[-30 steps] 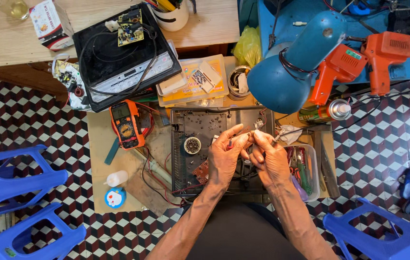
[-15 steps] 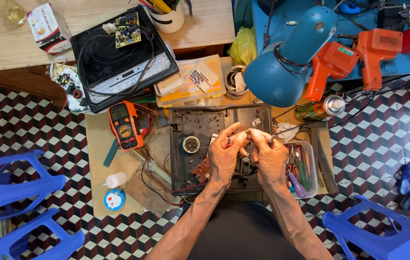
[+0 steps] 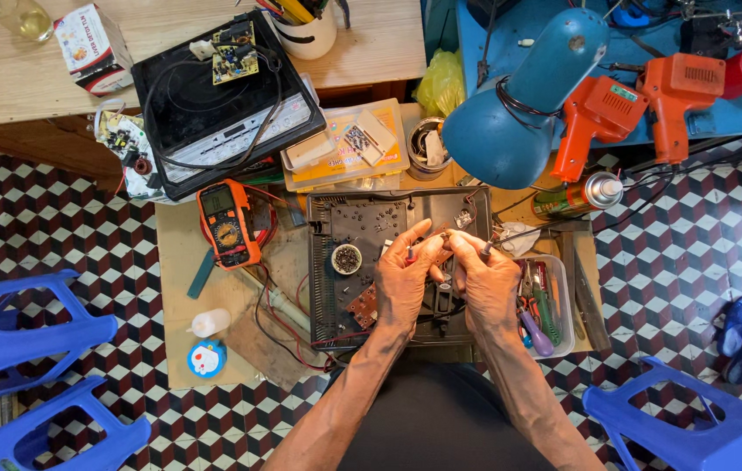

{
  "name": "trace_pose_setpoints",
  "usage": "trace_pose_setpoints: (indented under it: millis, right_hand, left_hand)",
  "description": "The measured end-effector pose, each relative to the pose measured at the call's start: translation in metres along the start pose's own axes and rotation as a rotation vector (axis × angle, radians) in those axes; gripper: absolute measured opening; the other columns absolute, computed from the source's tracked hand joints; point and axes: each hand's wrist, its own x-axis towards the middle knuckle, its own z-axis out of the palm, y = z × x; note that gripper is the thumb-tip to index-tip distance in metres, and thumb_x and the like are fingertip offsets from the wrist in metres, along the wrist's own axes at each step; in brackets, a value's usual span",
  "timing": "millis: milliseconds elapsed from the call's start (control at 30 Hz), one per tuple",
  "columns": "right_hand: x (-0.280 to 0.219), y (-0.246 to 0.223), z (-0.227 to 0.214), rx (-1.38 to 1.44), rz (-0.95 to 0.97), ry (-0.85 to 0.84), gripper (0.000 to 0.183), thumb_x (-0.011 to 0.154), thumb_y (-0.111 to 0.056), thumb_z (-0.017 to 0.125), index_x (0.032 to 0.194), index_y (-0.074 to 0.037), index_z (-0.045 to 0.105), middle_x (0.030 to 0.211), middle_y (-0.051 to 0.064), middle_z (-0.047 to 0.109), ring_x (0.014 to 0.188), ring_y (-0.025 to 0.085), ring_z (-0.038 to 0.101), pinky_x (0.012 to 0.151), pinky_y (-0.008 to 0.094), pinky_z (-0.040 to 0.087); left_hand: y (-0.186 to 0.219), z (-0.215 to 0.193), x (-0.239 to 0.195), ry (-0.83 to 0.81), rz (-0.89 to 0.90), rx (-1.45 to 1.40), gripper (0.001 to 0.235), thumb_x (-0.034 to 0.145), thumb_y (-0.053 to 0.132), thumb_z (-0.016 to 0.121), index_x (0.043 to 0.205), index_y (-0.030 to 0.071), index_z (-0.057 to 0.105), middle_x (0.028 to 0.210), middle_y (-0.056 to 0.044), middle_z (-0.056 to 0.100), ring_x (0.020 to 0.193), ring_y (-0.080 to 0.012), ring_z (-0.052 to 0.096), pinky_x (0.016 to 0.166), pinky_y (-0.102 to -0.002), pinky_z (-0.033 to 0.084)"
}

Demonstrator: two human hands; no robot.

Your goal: The person repairs an electronic circuit board by hand, using a multimeter to test connections and a soldering iron to solder wires. They repeatedly strip, twist, and solder wires to the board, testing the connections between steps.

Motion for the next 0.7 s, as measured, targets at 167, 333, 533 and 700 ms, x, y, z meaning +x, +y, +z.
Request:
trace_pose_setpoints:
  millis: [167,333,533,700]
  right_hand:
    - [0.0007,-0.001,0.0,-0.01,-0.026,-0.019,0.025,0.098,-0.014,0.067,0.115,0.002,0.075,0.065,-0.004,0.06,0.05,0.003,0.045,0.044,0.019,0.033]
    - [0.0032,0.0004,0.0002,0.002,-0.019,-0.034,0.025,0.098,-0.014,0.068,0.115,0.002,0.075,0.066,-0.004,0.059,0.051,0.003,0.045,0.044,0.019,0.033]
    - [0.0044,0.0022,0.001,0.022,0.005,-0.041,0.022,0.098,-0.015,0.067,0.111,0.001,0.075,0.061,-0.004,0.055,0.048,0.002,0.042,0.042,0.02,0.029]
    - [0.0054,0.0001,0.003,0.018,0.019,-0.047,0.018,0.099,-0.015,0.066,0.104,0.001,0.074,0.058,-0.004,0.053,0.045,0.003,0.041,0.04,0.021,0.027]
  left_hand:
    - [0.0005,0.0002,0.0003,0.002,0.008,-0.008,0.048,0.097,0.014,0.07,0.139,-0.006,0.058,0.101,-0.01,0.079,0.064,-0.0057,0.063,0.058,-0.017,0.051]
    - [0.001,-0.0025,-0.0002,0.017,-0.011,0.025,0.05,0.096,0.015,0.071,0.139,-0.005,0.058,0.099,-0.009,0.078,0.065,-0.0059,0.065,0.059,-0.018,0.053]
    - [0.0002,-0.0035,0.0015,0.022,-0.016,0.012,0.048,0.096,0.016,0.071,0.138,-0.005,0.06,0.096,-0.007,0.078,0.064,-0.0052,0.064,0.058,-0.018,0.052]
    - [0.0004,-0.0045,0.0017,0.031,-0.032,-0.001,0.048,0.095,0.016,0.072,0.137,-0.006,0.061,0.091,-0.006,0.077,0.064,-0.0054,0.064,0.058,-0.018,0.052]
